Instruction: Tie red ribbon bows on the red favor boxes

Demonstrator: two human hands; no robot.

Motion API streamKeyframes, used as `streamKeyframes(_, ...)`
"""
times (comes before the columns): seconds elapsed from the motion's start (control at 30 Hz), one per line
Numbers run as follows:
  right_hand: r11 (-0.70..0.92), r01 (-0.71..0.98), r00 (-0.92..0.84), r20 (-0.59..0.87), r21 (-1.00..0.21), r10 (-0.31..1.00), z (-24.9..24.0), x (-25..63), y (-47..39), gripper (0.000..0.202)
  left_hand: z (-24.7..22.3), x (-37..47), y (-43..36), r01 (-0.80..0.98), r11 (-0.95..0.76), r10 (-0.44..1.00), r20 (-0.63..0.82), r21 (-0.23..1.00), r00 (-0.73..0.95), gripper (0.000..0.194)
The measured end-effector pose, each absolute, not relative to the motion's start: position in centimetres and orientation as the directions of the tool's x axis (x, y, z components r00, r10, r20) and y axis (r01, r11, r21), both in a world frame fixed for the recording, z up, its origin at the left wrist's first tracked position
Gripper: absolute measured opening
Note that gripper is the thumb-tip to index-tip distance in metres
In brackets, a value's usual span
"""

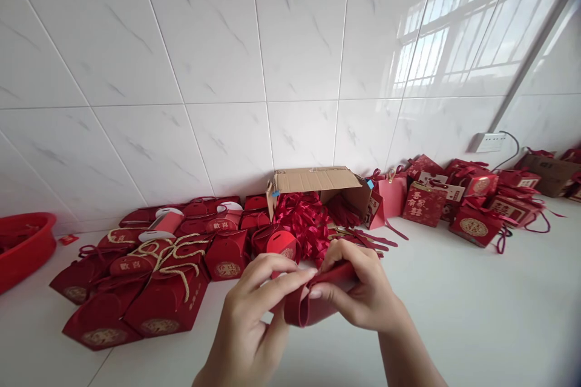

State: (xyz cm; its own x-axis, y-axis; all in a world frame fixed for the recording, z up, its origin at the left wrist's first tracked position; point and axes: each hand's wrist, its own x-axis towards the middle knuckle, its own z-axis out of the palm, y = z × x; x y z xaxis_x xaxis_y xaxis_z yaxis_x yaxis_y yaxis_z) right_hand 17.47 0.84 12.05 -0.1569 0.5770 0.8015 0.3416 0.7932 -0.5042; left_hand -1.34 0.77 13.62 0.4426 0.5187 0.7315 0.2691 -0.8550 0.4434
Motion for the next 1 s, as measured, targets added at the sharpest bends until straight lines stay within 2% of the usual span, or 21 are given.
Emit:
streamKeyframes(0.3, 0.773, 0.335, -0.129, 0.786, -0.539, 0.604, 12.1, 17.5, 0.4, 0.023, 13.7, -0.9, 0.6, 0.152, -0.738, 0.654, 0.642, 0.657, 0.399, 0.03)
streamKeyframes(0.53, 0.747, 0.329, -0.165, 0.744, -0.578, 0.648, 12.3, 17.3, 0.4, 0.025, 13.1, -0.7, 0.7, 0.257, -0.702, 0.711, 0.673, 0.664, 0.206, 0.014)
streamKeyframes(0.77, 0.731, 0.369, -0.183, 0.726, -0.574, 0.663, 12.4, 17.2, 0.3, 0.026, 13.5, -0.7, 1.1, 0.246, -0.807, 0.59, 0.752, 0.537, 0.293, 0.016)
streamKeyframes(0.9, 0.731, 0.374, -0.151, 0.741, -0.57, 0.655, 12.2, 17.0, 0.4, 0.025, 13.9, -0.8, 1.1, 0.201, -0.8, 0.599, 0.735, 0.565, 0.319, 0.019)
streamKeyframes(1.0, 0.797, 0.355, -0.107, 0.825, -0.489, 0.554, 12.0, 16.9, 0.6, 0.023, 14.2, -1.0, 0.8, 0.142, -0.791, 0.604, 0.724, 0.595, 0.333, 0.021)
